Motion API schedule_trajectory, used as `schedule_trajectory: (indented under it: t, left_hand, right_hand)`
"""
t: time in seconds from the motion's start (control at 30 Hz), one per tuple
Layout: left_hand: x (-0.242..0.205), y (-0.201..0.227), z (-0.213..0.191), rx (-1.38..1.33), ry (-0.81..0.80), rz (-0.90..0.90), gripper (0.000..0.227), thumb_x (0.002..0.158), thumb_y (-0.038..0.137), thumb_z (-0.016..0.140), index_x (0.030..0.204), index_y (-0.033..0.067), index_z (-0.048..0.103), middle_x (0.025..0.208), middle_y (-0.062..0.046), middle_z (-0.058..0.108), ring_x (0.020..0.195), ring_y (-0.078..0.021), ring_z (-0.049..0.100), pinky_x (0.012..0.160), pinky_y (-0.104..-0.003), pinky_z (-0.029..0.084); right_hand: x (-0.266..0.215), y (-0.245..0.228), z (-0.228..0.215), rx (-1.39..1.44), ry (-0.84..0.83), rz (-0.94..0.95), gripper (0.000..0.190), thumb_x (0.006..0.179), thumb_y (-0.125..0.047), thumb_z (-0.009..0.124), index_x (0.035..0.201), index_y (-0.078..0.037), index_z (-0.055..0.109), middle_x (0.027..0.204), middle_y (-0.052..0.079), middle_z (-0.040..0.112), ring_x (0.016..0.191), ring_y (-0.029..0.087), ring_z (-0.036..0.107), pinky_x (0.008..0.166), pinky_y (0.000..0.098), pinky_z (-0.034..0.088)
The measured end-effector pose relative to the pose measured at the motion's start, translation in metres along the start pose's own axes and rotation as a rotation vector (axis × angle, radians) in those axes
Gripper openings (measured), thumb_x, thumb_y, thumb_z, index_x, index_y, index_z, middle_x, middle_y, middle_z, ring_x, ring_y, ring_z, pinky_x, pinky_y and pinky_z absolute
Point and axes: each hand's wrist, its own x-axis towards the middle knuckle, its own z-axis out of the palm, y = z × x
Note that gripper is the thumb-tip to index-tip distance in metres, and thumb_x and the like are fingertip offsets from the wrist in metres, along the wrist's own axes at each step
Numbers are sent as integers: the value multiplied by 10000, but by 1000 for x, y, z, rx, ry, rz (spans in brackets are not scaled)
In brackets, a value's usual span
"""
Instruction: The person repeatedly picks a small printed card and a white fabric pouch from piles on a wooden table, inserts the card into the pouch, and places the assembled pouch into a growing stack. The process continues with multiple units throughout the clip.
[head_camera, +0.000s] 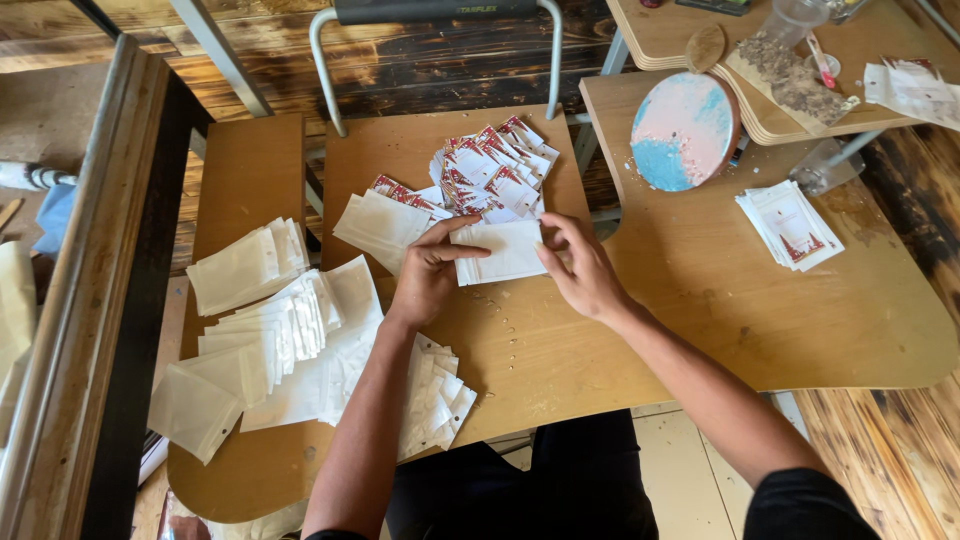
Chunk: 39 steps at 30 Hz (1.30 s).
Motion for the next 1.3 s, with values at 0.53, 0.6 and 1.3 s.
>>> schedule_trajectory:
  t: [0.53, 0.6, 1.3]
  left_hand:
    - [-1, -13, 24, -514, 45, -221, 546, 1105, 206, 450, 1582, 5, 278, 1282, -242, 639, 1113, -265, 643, 840, -396, 657]
    - [-3, -26, 33, -512, 35, -193, 818, 956, -1, 678, 1612, 79, 196, 1275, -179, 652, 1024, -173, 689, 802, -293, 673]
    - [-8, -38, 40, -334, -11, -258, 453, 882, 65, 810, 1291, 66, 616, 934, -164, 791, 821, -173, 744, 718, -288, 615]
  right_hand:
    - [3, 67, 47, 806, 132, 346, 223, 941, -169, 755, 1080, -114, 589, 883, -49, 641, 767, 24, 627, 684, 156, 538]
    - [-2, 56, 50, 942, 70, 404, 187, 1003, -184, 662, 1083, -127, 502, 926, -36, 610, 838, 73, 651, 748, 207, 573]
    - [3, 8, 38, 701, -153, 283, 189, 901, -116, 785, 1015, -34, 658, 814, 34, 732, 693, 48, 635, 626, 182, 533]
